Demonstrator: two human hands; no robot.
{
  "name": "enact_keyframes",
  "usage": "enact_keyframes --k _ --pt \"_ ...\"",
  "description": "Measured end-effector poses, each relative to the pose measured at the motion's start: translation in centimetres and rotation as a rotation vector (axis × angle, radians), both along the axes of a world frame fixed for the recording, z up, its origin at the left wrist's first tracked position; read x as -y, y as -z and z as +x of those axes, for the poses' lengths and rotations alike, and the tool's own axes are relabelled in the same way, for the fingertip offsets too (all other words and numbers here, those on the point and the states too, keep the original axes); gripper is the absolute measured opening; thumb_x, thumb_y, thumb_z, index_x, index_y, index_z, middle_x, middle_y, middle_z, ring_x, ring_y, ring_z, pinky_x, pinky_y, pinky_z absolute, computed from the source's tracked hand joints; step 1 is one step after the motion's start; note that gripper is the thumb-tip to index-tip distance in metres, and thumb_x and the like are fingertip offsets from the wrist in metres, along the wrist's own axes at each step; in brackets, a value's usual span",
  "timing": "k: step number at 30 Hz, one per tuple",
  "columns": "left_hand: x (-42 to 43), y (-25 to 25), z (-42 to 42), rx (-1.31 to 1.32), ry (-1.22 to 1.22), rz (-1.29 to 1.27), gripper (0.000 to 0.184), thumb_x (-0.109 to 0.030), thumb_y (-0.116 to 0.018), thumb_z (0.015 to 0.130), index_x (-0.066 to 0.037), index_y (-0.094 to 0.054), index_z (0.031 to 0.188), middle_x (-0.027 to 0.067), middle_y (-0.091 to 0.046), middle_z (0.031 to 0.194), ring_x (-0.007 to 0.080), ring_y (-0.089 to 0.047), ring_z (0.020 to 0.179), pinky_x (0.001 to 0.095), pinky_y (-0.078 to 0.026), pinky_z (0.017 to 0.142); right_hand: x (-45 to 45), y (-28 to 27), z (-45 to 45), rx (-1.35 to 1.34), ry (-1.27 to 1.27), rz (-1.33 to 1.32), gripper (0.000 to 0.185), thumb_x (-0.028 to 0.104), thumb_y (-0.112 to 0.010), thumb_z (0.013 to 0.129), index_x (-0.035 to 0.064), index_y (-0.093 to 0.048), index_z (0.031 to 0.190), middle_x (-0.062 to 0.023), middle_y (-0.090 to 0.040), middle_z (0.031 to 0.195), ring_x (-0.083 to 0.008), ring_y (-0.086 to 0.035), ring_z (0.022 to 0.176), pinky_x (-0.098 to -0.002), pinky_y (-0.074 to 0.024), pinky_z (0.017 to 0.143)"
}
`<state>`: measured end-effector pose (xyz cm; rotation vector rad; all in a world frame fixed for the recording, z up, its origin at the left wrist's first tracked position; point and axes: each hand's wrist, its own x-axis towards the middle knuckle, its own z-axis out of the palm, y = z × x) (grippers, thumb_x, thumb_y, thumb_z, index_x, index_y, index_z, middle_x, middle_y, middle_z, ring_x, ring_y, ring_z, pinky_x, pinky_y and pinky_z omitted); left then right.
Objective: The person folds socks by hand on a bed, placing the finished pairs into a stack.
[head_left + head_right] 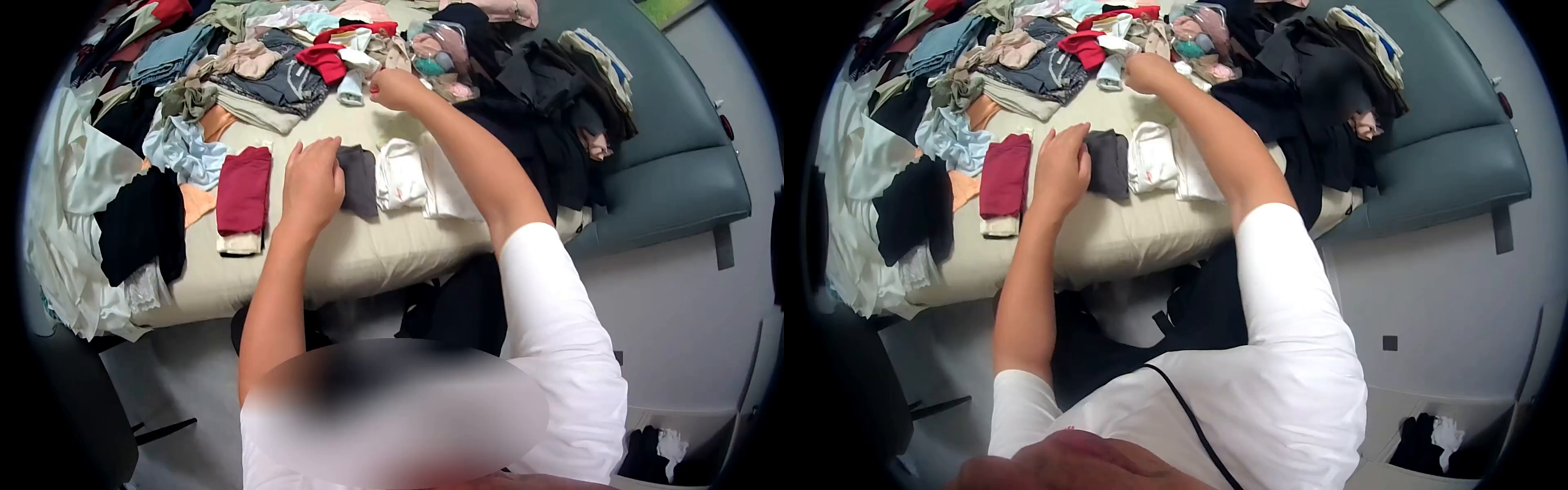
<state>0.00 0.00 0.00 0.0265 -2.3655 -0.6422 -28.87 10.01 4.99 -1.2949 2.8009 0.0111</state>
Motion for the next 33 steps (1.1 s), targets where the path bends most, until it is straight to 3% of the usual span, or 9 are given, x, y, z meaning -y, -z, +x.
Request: enact_keyframes --k 7,11,13,17,21,25,29,32,33 --pt "2.1 0.6 -1.2 0.041 -0.040 0.134 0.027 -0.008 -0.060 0.096 -0.001 -0.072 0.119 0.0163 -0.075 0.113 0.0340 -0.069 0.111 0.0525 -0.043 0.115 5.7 6.7 -3.6 0.036 0.043 -0.114 0.054 0.029 -0.077 0.081 0.0028 -0.071 0.128 -0.0200 -0.074 0.124 -0.0363 -0.072 0.113 -0.0435 -0.0562 0.100" --pt "2.6 0.4 -1.4 0.093 -0.037 0.148 0.026 -0.009 -0.060 0.097 -0.001 -0.073 0.118 0.0166 -0.075 0.112 0.0343 -0.069 0.110 0.0523 -0.043 0.114 7.1 2.3 -3.8 0.119 0.047 0.158 0.046 0.026 -0.068 0.085 -0.0003 -0.073 0.122 -0.0249 -0.073 0.124 -0.0374 -0.072 0.114 -0.0440 -0.0562 0.100" --pt "2.6 0.4 -1.4 0.104 -0.049 0.175 0.026 -0.009 -0.060 0.097 -0.001 -0.073 0.117 0.0167 -0.075 0.111 0.0343 -0.069 0.109 0.0522 -0.044 0.114 6.2 -1.0 -1.8 -0.004 0.412 -0.170 0.042 0.026 -0.068 0.085 -0.0015 -0.075 0.116 -0.0239 -0.075 0.120 -0.0369 -0.072 0.112 -0.0442 -0.0564 0.099" --pt "2.2 0.5 -1.4 0.084 -0.035 0.187 0.025 -0.010 -0.062 0.097 -0.001 -0.073 0.117 0.0170 -0.075 0.111 0.0350 -0.070 0.108 0.0522 -0.044 0.114 5.9 3.2 -6.6 -0.409 0.187 -0.367 0.034 0.026 -0.068 0.085 0.0011 -0.079 0.105 -0.0234 -0.077 0.111 -0.0387 -0.074 0.107 -0.0454 -0.0578 0.095" --pt "2.9 0.6 -1.1 0.041 -0.055 0.195 0.025 -0.010 -0.063 0.097 0.000 -0.073 0.117 0.0188 -0.075 0.111 0.0379 -0.070 0.106 0.0509 -0.048 0.109 7.2 4.1 -11.2 -0.124 0.354 -0.665 0.029 0.027 -0.064 0.087 0.0040 -0.080 0.093 -0.0198 -0.077 0.088 -0.0386 -0.076 0.092 -0.0476 -0.0586 0.081" --pt "3.6 0.2 -1.5 0.026 -0.094 0.359 0.029 -0.014 -0.065 0.098 0.001 -0.072 0.122 0.0202 -0.075 0.113 0.0382 -0.071 0.105 0.0475 -0.053 0.102 5.5 -2.7 -7.2 0.743 0.248 -1.199 0.034 0.029 -0.062 0.097 -0.0021 -0.075 0.106 -0.0112 -0.076 0.102 -0.0250 -0.077 0.090 -0.0367 -0.0621 0.080" --pt "4.5 -0.1 -2.7 0.013 -0.056 0.850 0.056 -0.029 -0.075 0.099 0.005 -0.060 0.141 0.0203 -0.073 0.124 0.0285 -0.071 0.115 0.0388 -0.055 0.099 2.9 -8.0 -1.9 1.120 0.118 -0.964 0.039 0.026 -0.056 0.102 -0.0035 -0.065 0.126 -0.0165 -0.073 0.121 -0.0326 -0.075 0.104 -0.0441 -0.0601 0.098" --pt "4.6 -2.0 -1.8 -0.150 0.242 1.297 0.097 -0.037 -0.082 0.096 0.007 -0.026 0.162 0.0264 -0.052 0.149 0.0269 -0.060 0.128 0.0372 -0.055 0.101 2.3 -9.6 6.5 1.259 0.039 -0.853 0.041 0.029 -0.059 0.103 -0.0019 -0.066 0.129 -0.0181 -0.073 0.122 -0.0341 -0.076 0.101 -0.0420 -0.0627 0.093" --pt "4.6 -2.8 -1.1 -0.073 0.351 1.348 0.084 -0.034 -0.081 0.097 0.006 -0.037 0.156 0.0205 -0.060 0.140 0.0229 -0.065 0.118 0.0350 -0.057 0.096 2.1 -9.3 8.2 1.324 -0.001 -0.774 0.042 0.030 -0.061 0.104 -0.0013 -0.065 0.131 -0.0177 -0.073 0.121 -0.0324 -0.076 0.102 -0.0426 -0.0622 0.094"
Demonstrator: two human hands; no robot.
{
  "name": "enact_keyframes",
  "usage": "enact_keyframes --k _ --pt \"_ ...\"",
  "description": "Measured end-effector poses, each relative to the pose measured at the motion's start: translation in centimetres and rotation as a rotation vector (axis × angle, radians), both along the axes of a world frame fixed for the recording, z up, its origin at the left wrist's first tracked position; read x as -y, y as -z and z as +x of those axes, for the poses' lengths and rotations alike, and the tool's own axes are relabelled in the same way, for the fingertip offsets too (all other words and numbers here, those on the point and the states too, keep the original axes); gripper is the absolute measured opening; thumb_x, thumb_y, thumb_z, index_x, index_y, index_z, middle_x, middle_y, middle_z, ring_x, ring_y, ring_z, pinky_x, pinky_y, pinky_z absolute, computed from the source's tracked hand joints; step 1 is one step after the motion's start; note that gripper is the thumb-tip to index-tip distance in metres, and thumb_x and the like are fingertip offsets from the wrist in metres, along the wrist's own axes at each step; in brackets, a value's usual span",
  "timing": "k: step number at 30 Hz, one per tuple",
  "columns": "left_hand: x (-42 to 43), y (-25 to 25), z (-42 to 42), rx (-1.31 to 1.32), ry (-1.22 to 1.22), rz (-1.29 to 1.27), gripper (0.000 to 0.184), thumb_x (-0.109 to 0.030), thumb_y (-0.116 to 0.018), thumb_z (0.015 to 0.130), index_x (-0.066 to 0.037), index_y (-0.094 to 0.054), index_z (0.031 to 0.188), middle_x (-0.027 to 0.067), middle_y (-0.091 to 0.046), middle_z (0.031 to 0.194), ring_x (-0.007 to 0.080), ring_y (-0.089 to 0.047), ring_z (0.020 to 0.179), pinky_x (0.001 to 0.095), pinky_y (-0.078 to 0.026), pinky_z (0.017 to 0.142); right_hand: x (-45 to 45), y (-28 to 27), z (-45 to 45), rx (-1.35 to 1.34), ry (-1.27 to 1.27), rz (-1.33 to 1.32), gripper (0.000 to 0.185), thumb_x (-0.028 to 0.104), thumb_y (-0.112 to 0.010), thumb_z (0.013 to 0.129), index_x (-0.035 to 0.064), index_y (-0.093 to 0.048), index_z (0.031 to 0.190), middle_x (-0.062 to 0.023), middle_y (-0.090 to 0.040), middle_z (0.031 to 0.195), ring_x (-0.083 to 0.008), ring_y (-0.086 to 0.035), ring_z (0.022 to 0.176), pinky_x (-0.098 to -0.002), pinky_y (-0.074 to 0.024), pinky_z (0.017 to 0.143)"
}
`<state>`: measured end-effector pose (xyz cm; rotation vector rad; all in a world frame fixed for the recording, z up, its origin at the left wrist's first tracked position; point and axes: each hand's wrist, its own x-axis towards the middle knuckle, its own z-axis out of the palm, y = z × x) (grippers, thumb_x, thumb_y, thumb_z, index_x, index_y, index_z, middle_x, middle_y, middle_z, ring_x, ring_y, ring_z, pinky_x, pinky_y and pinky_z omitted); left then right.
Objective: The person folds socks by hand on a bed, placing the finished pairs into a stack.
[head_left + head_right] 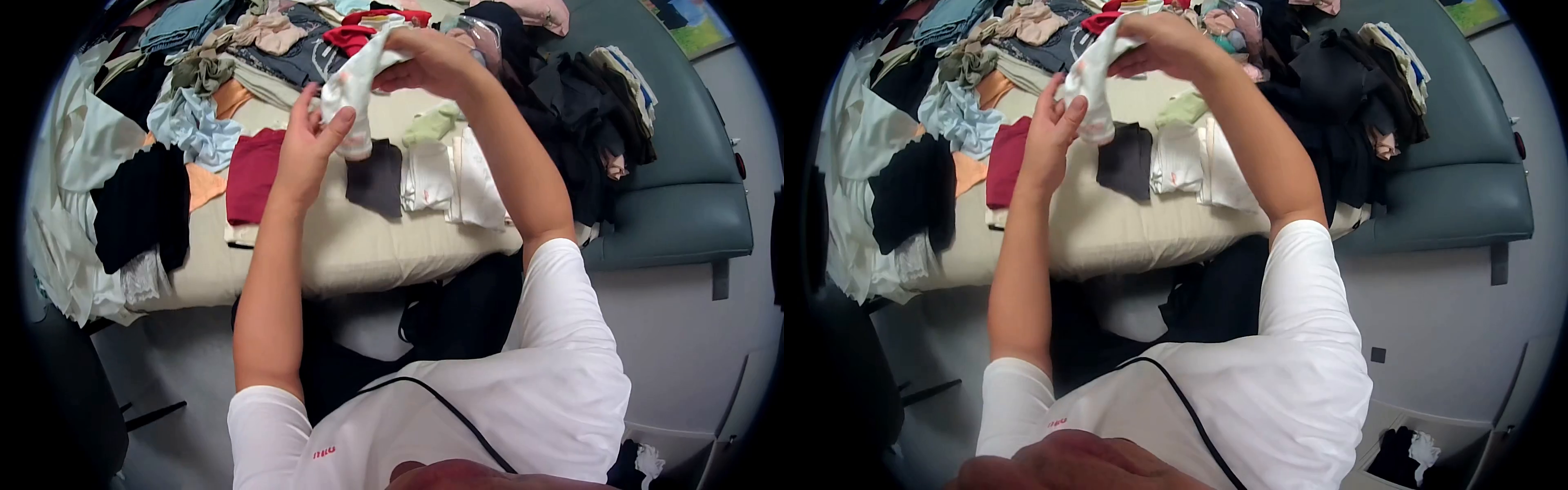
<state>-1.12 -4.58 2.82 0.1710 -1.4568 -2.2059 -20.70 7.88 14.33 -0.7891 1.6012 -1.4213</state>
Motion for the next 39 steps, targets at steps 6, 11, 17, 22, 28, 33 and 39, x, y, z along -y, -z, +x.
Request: enact_keyframes --k 6,11,17,22,28,33,39 --pt "-0.6 1.3 0.8 0.005 0.159 0.334 0.043 -0.035 -0.060 0.110 0.001 -0.055 0.132 0.0098 -0.068 0.114 0.0210 -0.070 0.098 0.0376 -0.062 0.083 -2.4 7.8 7.3 -0.666 0.392 -0.258 0.021 0.017 -0.071 0.099 0.0009 -0.070 0.113 -0.0063 -0.075 0.099 -0.0119 -0.070 0.085 -0.0305 -0.0578 0.078" --pt "-1.8 3.0 1.6 -0.043 0.043 0.637 0.042 -0.040 -0.049 0.114 -0.002 -0.057 0.130 0.0124 -0.069 0.113 0.0274 -0.070 0.103 0.0422 -0.060 0.088 -4.7 11.8 13.8 -0.394 0.333 -0.193 0.019 0.015 -0.078 0.091 -0.0017 -0.075 0.100 -0.0065 -0.074 0.087 -0.0105 -0.067 0.079 -0.0285 -0.0548 0.072" --pt "-4.1 2.3 4.4 0.037 0.092 0.336 0.039 -0.040 -0.050 0.113 -0.006 -0.056 0.133 0.0109 -0.067 0.131 0.0242 -0.070 0.114 0.0445 -0.057 0.101 -5.5 13.2 15.3 -0.373 0.494 -0.322 0.024 0.020 -0.081 0.090 -0.0029 -0.079 0.099 -0.0103 -0.075 0.085 -0.0144 -0.067 0.076 -0.0323 -0.0540 0.072" --pt "-5.4 1.3 6.4 0.021 0.074 0.184 0.038 -0.037 -0.052 0.113 -0.009 -0.055 0.138 0.0098 -0.067 0.133 0.0232 -0.070 0.116 0.0419 -0.059 0.099 -7.6 12.4 16.4 -0.053 0.392 -0.390 0.022 0.018 -0.081 0.091 -0.0031 -0.079 0.098 -0.0034 -0.073 0.083 -0.0077 -0.061 0.075 -0.0275 -0.0499 0.067" --pt "-6.8 1.6 7.1 -0.037 -0.011 0.194 0.034 -0.027 -0.059 0.111 -0.004 -0.057 0.135 0.0103 -0.070 0.128 0.0224 -0.071 0.115 0.0414 -0.061 0.098 -9.2 11.4 16.7 -0.038 0.380 -0.395 0.021 0.017 -0.078 0.096 -0.0041 -0.078 0.098 -0.0007 -0.072 0.083 -0.0044 -0.059 0.075 -0.0244 -0.0495 0.067" --pt "-6.8 2.4 8.5 0.101 0.017 0.072 0.037 -0.027 -0.055 0.112 -0.003 -0.054 0.141 0.0143 -0.066 0.138 0.0262 -0.068 0.123 0.0445 -0.058 0.104 -10.4 12.2 17.1 0.055 0.343 -0.384 0.019 0.016 -0.076 0.099 -0.0028 -0.076 0.101 -0.0010 -0.074 0.092 -0.0063 -0.063 0.082 -0.0239 -0.0525 0.075" --pt "-6.2 2.5 10.1 0.180 -0.180 0.172 0.036 -0.028 -0.057 0.111 -0.001 -0.058 0.135 0.0113 -0.071 0.125 0.0228 -0.073 0.110 0.0391 -0.062 0.091 -12.1 11.0 18.2 -0.156 0.429 -0.407 0.014 0.012 -0.071 0.097 -0.0006 -0.075 0.092 0.0000 -0.070 0.084 -0.0053 -0.057 0.074 -0.0246 -0.0459 0.066"
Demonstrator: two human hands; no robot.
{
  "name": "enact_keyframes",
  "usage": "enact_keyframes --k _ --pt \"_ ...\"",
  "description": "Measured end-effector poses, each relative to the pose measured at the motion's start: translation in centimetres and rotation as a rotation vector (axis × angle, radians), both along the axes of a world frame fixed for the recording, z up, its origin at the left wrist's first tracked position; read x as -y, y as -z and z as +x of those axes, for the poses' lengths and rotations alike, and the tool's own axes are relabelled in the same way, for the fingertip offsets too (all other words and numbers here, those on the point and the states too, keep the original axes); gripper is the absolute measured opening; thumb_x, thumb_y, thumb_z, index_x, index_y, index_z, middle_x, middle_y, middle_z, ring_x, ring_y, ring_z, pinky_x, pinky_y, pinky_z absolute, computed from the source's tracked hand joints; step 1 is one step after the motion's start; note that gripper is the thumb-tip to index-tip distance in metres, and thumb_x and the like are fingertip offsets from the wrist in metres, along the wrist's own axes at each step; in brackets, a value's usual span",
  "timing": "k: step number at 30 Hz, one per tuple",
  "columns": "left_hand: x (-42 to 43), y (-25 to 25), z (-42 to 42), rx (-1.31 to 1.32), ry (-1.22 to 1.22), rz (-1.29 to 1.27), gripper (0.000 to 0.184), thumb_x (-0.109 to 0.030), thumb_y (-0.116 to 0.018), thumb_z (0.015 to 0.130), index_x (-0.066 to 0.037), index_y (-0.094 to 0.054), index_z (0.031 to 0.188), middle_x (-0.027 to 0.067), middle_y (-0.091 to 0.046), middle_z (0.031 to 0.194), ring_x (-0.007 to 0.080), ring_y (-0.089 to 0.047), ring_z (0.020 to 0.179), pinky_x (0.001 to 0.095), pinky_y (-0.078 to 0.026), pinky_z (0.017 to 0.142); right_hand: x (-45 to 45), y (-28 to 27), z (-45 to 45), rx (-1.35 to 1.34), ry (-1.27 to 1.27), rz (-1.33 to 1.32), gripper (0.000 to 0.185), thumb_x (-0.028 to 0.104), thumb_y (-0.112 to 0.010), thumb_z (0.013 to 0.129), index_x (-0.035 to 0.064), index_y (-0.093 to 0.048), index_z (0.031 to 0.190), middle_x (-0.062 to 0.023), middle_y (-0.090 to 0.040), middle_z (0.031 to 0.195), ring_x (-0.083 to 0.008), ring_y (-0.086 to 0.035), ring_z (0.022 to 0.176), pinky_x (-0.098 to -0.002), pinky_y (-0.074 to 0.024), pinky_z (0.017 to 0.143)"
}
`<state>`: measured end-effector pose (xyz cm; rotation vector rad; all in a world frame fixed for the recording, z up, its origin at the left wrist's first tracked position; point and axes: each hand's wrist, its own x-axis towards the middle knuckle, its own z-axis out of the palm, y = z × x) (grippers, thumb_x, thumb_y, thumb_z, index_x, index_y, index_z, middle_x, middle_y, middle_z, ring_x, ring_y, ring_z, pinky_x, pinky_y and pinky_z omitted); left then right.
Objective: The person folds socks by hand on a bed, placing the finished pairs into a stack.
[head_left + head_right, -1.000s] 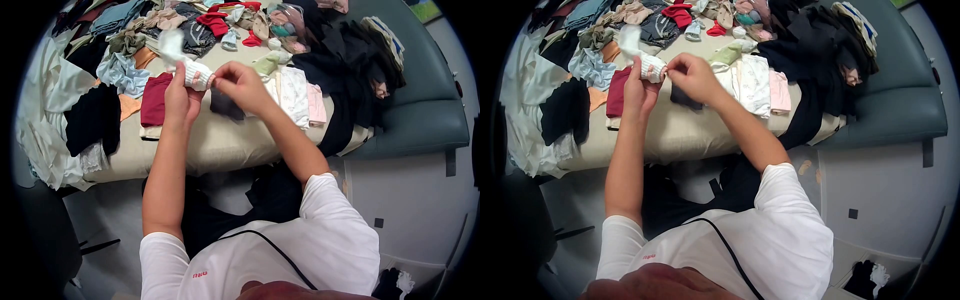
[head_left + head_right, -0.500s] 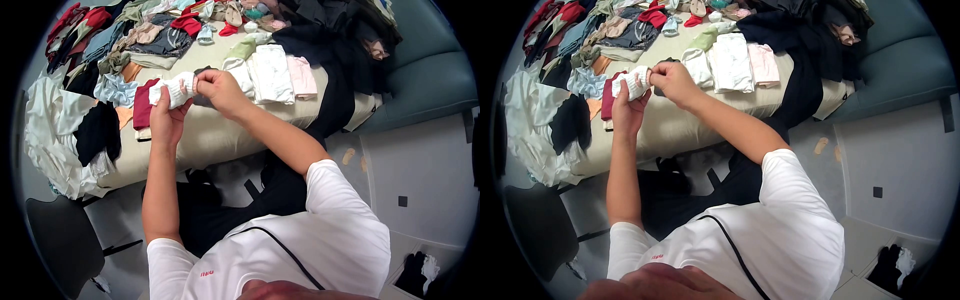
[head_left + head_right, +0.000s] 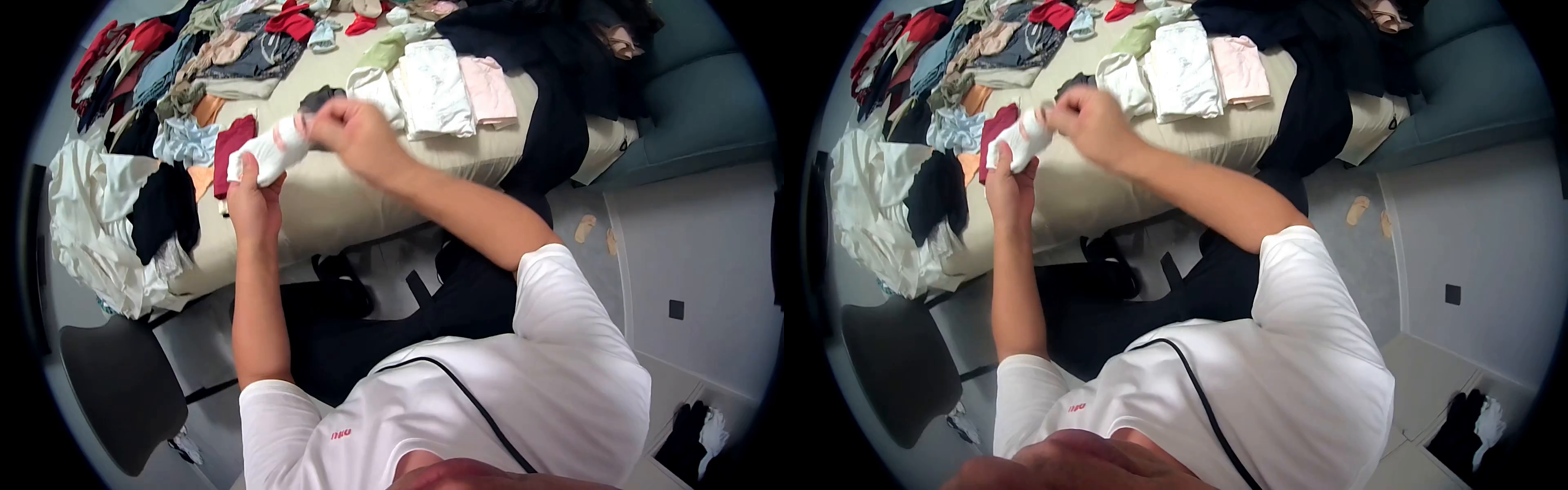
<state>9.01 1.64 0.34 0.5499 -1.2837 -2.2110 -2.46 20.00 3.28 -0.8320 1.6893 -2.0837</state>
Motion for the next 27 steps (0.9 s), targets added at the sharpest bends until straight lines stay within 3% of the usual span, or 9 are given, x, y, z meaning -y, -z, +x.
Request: enact_keyframes --k 7,9,12,15,17,19,21,24,27 --pt "-1.2 0.1 -0.5 0.056 -0.134 -0.074 0.034 -0.033 -0.059 0.111 -0.001 -0.065 0.118 0.0078 -0.073 0.102 0.0170 -0.071 0.079 0.0329 -0.059 0.070 -4.8 -7.7 -4.1 0.294 0.214 -0.555 0.017 0.016 -0.066 0.102 0.0010 -0.072 0.107 -0.0016 -0.071 0.091 -0.0071 -0.062 0.078 -0.0248 -0.0499 0.069" --pt "-0.4 0.2 -0.3 0.097 -0.116 -0.113 0.036 -0.035 -0.062 0.109 0.001 -0.067 0.112 0.0069 -0.072 0.095 0.0148 -0.068 0.074 0.0330 -0.058 0.067 -6.6 -7.7 -6.1 0.259 -0.018 -0.703 0.020 0.017 -0.053 0.107 0.0017 -0.067 0.109 -0.0068 -0.071 0.103 -0.0181 -0.070 0.095 -0.0347 -0.0561 0.089" --pt "2.0 1.5 -0.1 0.526 0.248 -0.699 0.035 -0.032 -0.072 0.102 0.002 -0.068 0.096 0.0055 -0.069 0.083 0.0140 -0.067 0.070 0.0340 -0.053 0.059 -6.4 -7.9 -5.6 0.289 0.006 -0.596 0.021 0.015 -0.053 0.108 0.0000 -0.067 0.108 -0.0064 -0.071 0.103 -0.0187 -0.070 0.096 -0.0348 -0.0558 0.089" --pt "1.8 2.1 -0.1 0.716 0.168 -1.139 0.032 -0.030 -0.074 0.101 0.001 -0.068 0.097 0.0041 -0.069 0.082 0.0111 -0.065 0.070 0.0299 -0.050 0.057 -4.8 -5.9 -6.1 0.248 0.066 -0.467 0.023 0.017 -0.053 0.110 -0.0011 -0.067 0.109 -0.0055 -0.071 0.103 -0.0166 -0.068 0.097 -0.0320 -0.0536 0.088" --pt "1.7 1.8 -0.2 0.616 0.052 -1.284 0.032 -0.030 -0.075 0.101 0.002 -0.068 0.101 0.0050 -0.070 0.086 0.0103 -0.066 0.076 0.0274 -0.052 0.063 -4.4 -4.6 -6.8 -0.114 0.168 -0.114 0.026 0.020 -0.054 0.111 -0.0020 -0.068 0.112 -0.0051 -0.071 0.106 -0.0140 -0.065 0.097 -0.0292 -0.0510 0.088" --pt "1.1 1.1 -0.7 0.032 0.098 -0.552 0.046 -0.033 -0.077 0.095 0.008 -0.064 0.113 0.0162 -0.074 0.098 0.0259 -0.070 0.084 0.0360 -0.055 0.076 -4.2 -5.3 -6.5 -0.085 0.148 -0.119 0.028 0.022 -0.054 0.112 -0.0015 -0.069 0.115 -0.0046 -0.071 0.106 -0.0115 -0.063 0.097 -0.0265 -0.0488 0.087" --pt "2.0 1.4 -0.4 0.150 0.103 -0.523 0.050 -0.029 -0.077 0.095 0.009 -0.062 0.124 0.0217 -0.073 0.105 0.0342 -0.071 0.090 0.0401 -0.055 0.085 -3.9 -5.5 -6.6 0.071 0.059 -0.261 0.029 0.022 -0.052 0.113 -0.0010 -0.069 0.116 -0.0048 -0.071 0.108 -0.0116 -0.063 0.097 -0.0259 -0.0486 0.088" --pt "2.5 3.5 -0.1 0.620 -0.201 -1.442 0.044 -0.019 -0.073 0.099 0.006 -0.062 0.133 0.0222 -0.072 0.108 0.0317 -0.072 0.099 0.0401 -0.055 0.091 -4.1 -4.6 -7.1 0.068 0.044 -0.161 0.025 0.021 -0.061 0.108 -0.0008 -0.069 0.116 -0.0047 -0.071 0.099 -0.0104 -0.064 0.088 -0.0263 -0.0509 0.077" --pt "-0.2 -0.6 0.1 0.262 -0.292 -1.539 0.048 -0.021 -0.074 0.098 0.006 -0.061 0.136 0.0230 -0.071 0.115 0.0314 -0.070 0.110 0.0392 -0.054 0.096 -3.4 -4.5 -6.2 0.092 0.063 -0.037 0.025 0.025 -0.062 0.109 0.0012 -0.070 0.111 -0.0013 -0.071 0.089 -0.0071 -0.063 0.073 -0.0253 -0.0499 0.062"
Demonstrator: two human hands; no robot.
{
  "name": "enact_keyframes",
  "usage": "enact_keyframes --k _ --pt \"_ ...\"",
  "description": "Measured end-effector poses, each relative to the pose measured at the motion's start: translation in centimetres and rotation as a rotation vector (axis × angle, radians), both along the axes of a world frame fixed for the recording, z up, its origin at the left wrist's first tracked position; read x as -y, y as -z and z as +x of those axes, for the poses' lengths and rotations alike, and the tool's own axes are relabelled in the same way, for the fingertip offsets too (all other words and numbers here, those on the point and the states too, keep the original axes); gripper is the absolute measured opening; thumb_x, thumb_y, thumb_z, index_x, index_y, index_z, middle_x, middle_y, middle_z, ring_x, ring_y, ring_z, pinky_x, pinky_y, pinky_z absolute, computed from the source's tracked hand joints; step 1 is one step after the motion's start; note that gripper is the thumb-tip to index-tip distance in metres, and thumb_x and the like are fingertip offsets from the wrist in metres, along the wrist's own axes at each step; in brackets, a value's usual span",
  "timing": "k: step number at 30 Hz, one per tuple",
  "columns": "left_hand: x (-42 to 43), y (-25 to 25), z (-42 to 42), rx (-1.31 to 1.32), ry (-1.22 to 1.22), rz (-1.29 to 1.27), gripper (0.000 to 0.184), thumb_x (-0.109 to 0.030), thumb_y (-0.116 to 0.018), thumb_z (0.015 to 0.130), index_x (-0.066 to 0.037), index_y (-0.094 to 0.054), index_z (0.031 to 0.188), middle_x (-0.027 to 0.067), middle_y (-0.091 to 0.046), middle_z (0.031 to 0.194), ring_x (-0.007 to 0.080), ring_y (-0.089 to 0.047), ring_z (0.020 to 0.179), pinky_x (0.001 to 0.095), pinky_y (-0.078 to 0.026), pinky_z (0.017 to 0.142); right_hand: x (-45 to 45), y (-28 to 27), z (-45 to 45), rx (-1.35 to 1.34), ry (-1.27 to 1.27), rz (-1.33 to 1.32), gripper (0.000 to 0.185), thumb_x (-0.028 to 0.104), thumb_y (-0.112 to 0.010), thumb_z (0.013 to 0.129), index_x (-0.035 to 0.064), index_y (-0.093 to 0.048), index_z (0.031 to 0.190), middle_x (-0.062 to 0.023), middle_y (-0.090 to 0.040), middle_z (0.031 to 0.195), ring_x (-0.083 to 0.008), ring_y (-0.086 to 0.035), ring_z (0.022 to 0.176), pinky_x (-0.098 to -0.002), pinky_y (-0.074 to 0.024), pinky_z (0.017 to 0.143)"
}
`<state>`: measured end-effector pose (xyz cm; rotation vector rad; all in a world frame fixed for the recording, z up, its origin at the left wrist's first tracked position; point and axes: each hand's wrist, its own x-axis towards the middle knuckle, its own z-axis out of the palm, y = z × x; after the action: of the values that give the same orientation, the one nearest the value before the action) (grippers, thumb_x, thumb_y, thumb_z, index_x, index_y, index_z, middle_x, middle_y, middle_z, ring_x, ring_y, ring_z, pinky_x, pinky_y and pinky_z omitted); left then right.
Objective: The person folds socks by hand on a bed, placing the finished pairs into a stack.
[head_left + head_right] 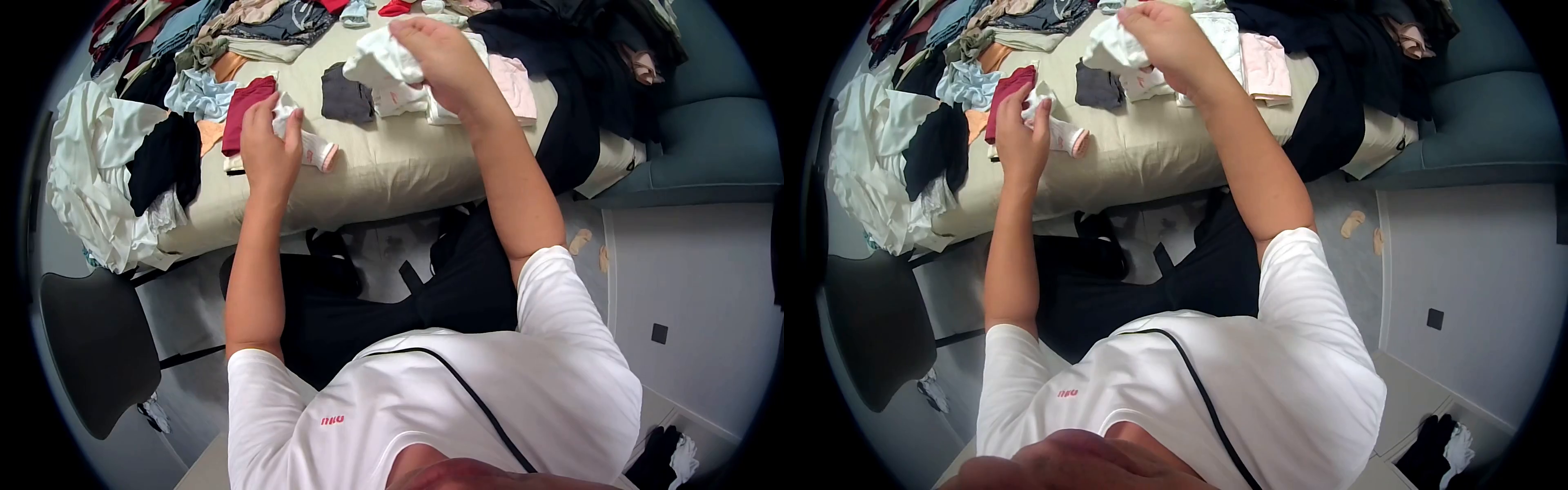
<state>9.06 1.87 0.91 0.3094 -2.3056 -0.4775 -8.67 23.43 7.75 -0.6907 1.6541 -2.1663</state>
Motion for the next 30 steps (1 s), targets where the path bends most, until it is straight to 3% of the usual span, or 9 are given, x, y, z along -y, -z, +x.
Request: enact_keyframes --k 2,4,6,10,13,15,17,20,30 --pt "-1.4 -0.7 0.0 0.077 0.152 0.300 0.056 -0.019 -0.078 0.096 0.003 -0.057 0.143 0.0204 -0.068 0.125 0.0288 -0.067 0.119 0.0380 -0.053 0.099 0.4 -0.1 1.2 0.138 -0.216 0.048 0.025 0.025 -0.068 0.105 0.0016 -0.071 0.099 -0.0016 -0.069 0.081 -0.0072 -0.055 0.058 -0.0255 -0.0403 0.047" --pt "-3.6 -0.1 -0.7 -0.181 0.603 1.003 0.065 -0.017 -0.081 0.095 0.001 -0.052 0.150 0.0162 -0.064 0.134 0.0247 -0.063 0.121 0.0348 -0.053 0.098 0.5 -0.5 1.9 0.209 -0.289 0.122 0.028 0.030 -0.066 0.107 0.0023 -0.070 0.102 -0.0023 -0.069 0.082 -0.0086 -0.056 0.057 -0.0264 -0.0384 0.044" --pt "-4.5 -0.5 -0.6 -0.140 0.610 0.958 0.067 -0.011 -0.080 0.095 0.001 -0.048 0.153 0.0137 -0.060 0.141 0.0193 -0.060 0.122 0.0309 -0.053 0.096 0.9 -0.5 2.3 0.385 -0.527 0.142 0.025 0.028 -0.065 0.107 0.0033 -0.070 0.105 0.0018 -0.066 0.079 -0.0048 -0.052 0.059 -0.0229 -0.0372 0.048" --pt "-3.9 -0.5 -0.8 0.081 0.590 0.976 0.041 -0.015 -0.073 0.102 0.001 -0.060 0.137 0.0064 -0.070 0.117 0.0106 -0.065 0.103 0.0259 -0.052 0.088 1.7 0.1 2.7 0.482 -0.460 -0.013 0.028 0.023 -0.060 0.109 -0.0016 -0.068 0.118 -0.0049 -0.069 0.094 -0.0102 -0.055 0.064 -0.0247 -0.0420 0.053" --pt "-3.0 0.1 -0.5 0.079 0.674 1.515 0.028 -0.018 -0.062 0.109 -0.004 -0.062 0.133 0.0057 -0.073 0.114 0.0155 -0.072 0.104 0.0326 -0.059 0.088 1.6 -0.5 3.0 0.379 -0.343 -0.117 0.037 0.024 -0.056 0.110 -0.0030 -0.063 0.134 -0.0089 -0.072 0.111 -0.0130 -0.066 0.087 -0.0269 -0.0527 0.074" --pt "-2.8 0.3 -0.9 -0.067 0.669 1.572 0.028 -0.016 -0.061 0.109 -0.004 -0.061 0.134 0.0072 -0.072 0.118 0.0169 -0.072 0.106 0.0347 -0.059 0.091 1.9 0.2 2.9 0.308 -0.339 -0.125 0.039 0.027 -0.059 0.109 -0.0026 -0.063 0.134 -0.0086 -0.073 0.113 -0.0128 -0.067 0.089 -0.0277 -0.0532 0.075" --pt "-2.5 0.1 -1.2 -0.244 0.633 1.614 0.031 -0.013 -0.058 0.109 -0.004 -0.058 0.138 0.0109 -0.069 0.128 0.0216 -0.070 0.114 0.0405 -0.058 0.098 2.1 1.1 3.5 -0.058 -0.432 0.372 0.040 0.030 -0.068 0.105 -0.0013 -0.066 0.129 -0.0078 -0.074 0.113 -0.0110 -0.067 0.093 -0.0269 -0.0526 0.076" --pt "-2.4 -0.2 -1.7 -0.352 0.584 1.593 0.028 -0.015 -0.060 0.109 -0.004 -0.058 0.134 0.0089 -0.070 0.123 0.0212 -0.071 0.109 0.0369 -0.058 0.097 3.1 2.8 4.2 -0.438 -0.361 0.471 0.038 0.028 -0.075 0.097 -0.0078 -0.072 0.109 -0.0107 -0.076 0.093 -0.0146 -0.071 0.085 -0.0302 -0.0565 0.075" --pt "0.7 0.5 -2.0 -0.498 0.462 1.604 0.024 -0.022 -0.052 0.113 -0.001 -0.058 0.124 0.0109 -0.072 0.115 0.0223 -0.072 0.107 0.0380 -0.059 0.096 4.1 4.4 4.9 -0.004 -0.330 0.105 0.028 0.014 -0.070 0.101 -0.0051 -0.064 0.120 -0.0090 -0.075 0.092 -0.0117 -0.067 0.072 -0.0278 -0.0535 0.065"
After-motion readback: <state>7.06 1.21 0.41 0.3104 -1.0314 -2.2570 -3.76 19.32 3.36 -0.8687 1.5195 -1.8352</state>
